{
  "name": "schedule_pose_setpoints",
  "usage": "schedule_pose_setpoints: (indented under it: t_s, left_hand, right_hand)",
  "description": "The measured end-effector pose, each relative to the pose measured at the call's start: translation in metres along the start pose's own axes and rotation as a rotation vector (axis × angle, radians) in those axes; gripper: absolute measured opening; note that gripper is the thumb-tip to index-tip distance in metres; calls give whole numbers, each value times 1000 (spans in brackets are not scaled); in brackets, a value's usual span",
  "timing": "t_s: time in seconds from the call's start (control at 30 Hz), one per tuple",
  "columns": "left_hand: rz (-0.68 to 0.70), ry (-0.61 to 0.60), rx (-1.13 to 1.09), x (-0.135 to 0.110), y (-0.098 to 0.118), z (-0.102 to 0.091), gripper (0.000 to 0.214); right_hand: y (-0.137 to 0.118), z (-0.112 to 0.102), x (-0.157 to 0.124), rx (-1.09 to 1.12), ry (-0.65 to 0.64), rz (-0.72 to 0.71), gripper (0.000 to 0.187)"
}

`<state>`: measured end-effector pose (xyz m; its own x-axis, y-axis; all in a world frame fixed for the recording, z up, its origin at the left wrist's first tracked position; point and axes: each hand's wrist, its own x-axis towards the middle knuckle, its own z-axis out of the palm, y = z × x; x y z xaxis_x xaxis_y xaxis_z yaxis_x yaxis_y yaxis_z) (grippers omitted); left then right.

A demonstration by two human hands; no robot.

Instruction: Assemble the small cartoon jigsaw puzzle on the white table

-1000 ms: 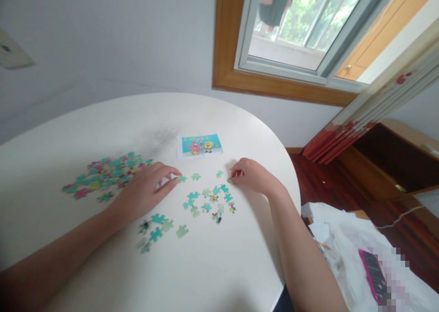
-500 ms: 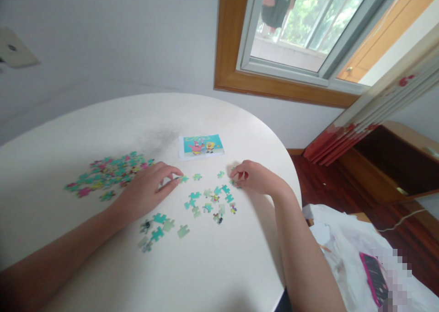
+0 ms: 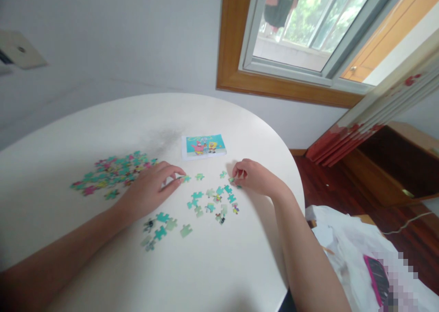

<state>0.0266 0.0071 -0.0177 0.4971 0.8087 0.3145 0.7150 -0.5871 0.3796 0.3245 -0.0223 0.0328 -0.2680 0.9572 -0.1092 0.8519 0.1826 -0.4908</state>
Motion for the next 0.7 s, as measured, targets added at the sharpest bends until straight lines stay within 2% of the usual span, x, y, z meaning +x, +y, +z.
schedule_pose_setpoints:
  t_s: [0.27,0.47,0.7]
  left_hand:
    - [22,-6,-19,0,-1,0,22]
    - [15,-4,-6,0,1,0,20]
    - [2,-6,-14,0,2,-1,17]
  right_hand:
    - [1,3,3,74,25,-10,8]
    - [3,1,3,177,-1,43,8]
    - [10,4,6,498,-53,108,14]
